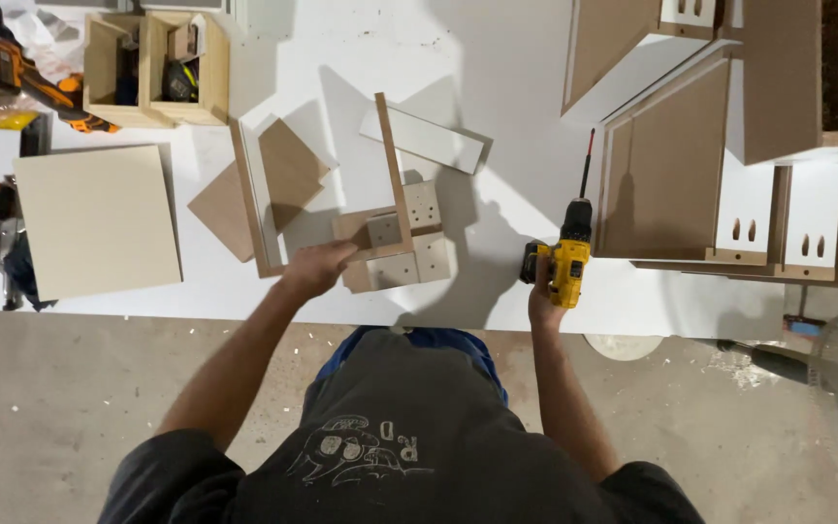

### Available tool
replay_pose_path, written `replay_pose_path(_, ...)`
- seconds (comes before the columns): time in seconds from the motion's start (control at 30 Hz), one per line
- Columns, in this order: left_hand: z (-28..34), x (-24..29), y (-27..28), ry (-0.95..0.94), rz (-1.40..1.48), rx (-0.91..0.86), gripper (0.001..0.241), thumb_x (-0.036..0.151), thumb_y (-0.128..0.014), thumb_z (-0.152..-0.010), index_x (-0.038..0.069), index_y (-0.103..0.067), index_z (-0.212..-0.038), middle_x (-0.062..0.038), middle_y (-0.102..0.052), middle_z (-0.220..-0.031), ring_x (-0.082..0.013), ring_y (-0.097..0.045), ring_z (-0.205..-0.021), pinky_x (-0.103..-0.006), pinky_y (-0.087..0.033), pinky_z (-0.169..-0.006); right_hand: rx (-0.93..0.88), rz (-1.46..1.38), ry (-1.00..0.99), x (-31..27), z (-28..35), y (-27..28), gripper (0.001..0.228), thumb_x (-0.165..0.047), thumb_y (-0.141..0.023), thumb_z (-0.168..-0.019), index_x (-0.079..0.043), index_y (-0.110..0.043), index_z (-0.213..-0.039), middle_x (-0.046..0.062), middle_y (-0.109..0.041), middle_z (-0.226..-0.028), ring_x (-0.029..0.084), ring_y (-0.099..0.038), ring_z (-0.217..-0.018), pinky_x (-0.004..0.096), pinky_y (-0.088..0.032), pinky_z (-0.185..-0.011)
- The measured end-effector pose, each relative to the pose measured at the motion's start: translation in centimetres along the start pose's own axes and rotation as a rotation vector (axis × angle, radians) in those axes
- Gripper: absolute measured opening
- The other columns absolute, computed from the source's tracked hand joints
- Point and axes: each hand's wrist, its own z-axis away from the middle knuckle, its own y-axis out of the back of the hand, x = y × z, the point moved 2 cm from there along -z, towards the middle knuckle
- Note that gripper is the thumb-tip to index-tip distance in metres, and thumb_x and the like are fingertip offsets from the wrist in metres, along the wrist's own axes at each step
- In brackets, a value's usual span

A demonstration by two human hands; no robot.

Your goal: Assembling wooden drawer frames by aligning pre-cut panels and fastening them with a power drill.

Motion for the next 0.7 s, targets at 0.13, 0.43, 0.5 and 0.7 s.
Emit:
replay_pose_path(0.13,1.3,-2.8,0.4,-0.039,-0.062,0.018,0.030,0.018,-0.054,-0.102,0.021,-0.061,-0.131,-0.009,-0.073,-0.123,-0.0336,-0.070,-0.117,-0.0503,-0.054,-0.103,0.046,0.003,-0.018,-2.1,6.8,2.0,0.054,-0.008,-0.077,-0.099,-0.002,-0.042,-0.139,0.018,-0.058,-0.130,0.031,-0.057,-0.126,0.049,-0.040,-0.111)
replay_pose_path(0.43,-5.6,-7.6,-9.4,-0.445,-0.391,0.658,0.024,0.016,-0.056,-0.094,0.013,-0.069,-0.113,-0.007,-0.070,-0.094,-0.0265,-0.072,-0.084,-0.0462,-0.059,-0.071,-0.789,0.352,0.107,-3.9,10.2,-9.8,0.020,-0.027,-0.080,-0.088,-0.019,-0.079,-0.106,0.003,-0.078,-0.100,0.026,-0.075,-0.098,0.040,-0.060,-0.084)
replay_pose_path(0.5,-4.8,-4.3,-6.7,-0.334,-0.257,0.323,0.040,0.030,-0.071,-0.089,0.015,-0.063,-0.126,-0.007,-0.065,-0.117,-0.0279,-0.068,-0.107,-0.0451,-0.056,-0.089,-0.738,0.318,0.670,-5.7,7.5,-14.3,0.041,-0.008,-0.075,-0.084,-0.013,-0.072,-0.124,0.010,-0.070,-0.121,0.031,-0.067,-0.116,0.043,-0.055,-0.096)
replay_pose_path(0.7,-7.2,-3.9,-8.8,-0.268,-0.297,0.367,0.019,0.022,-0.060,-0.090,0.017,-0.074,-0.101,-0.003,-0.071,-0.095,-0.0263,-0.074,-0.088,-0.0431,-0.060,-0.068,-0.958,0.486,1.374,-10.5,2.9,-23.1,0.028,-0.014,-0.065,-0.100,-0.015,-0.068,-0.127,0.004,-0.065,-0.135,0.028,-0.047,-0.144,0.048,-0.037,-0.121)
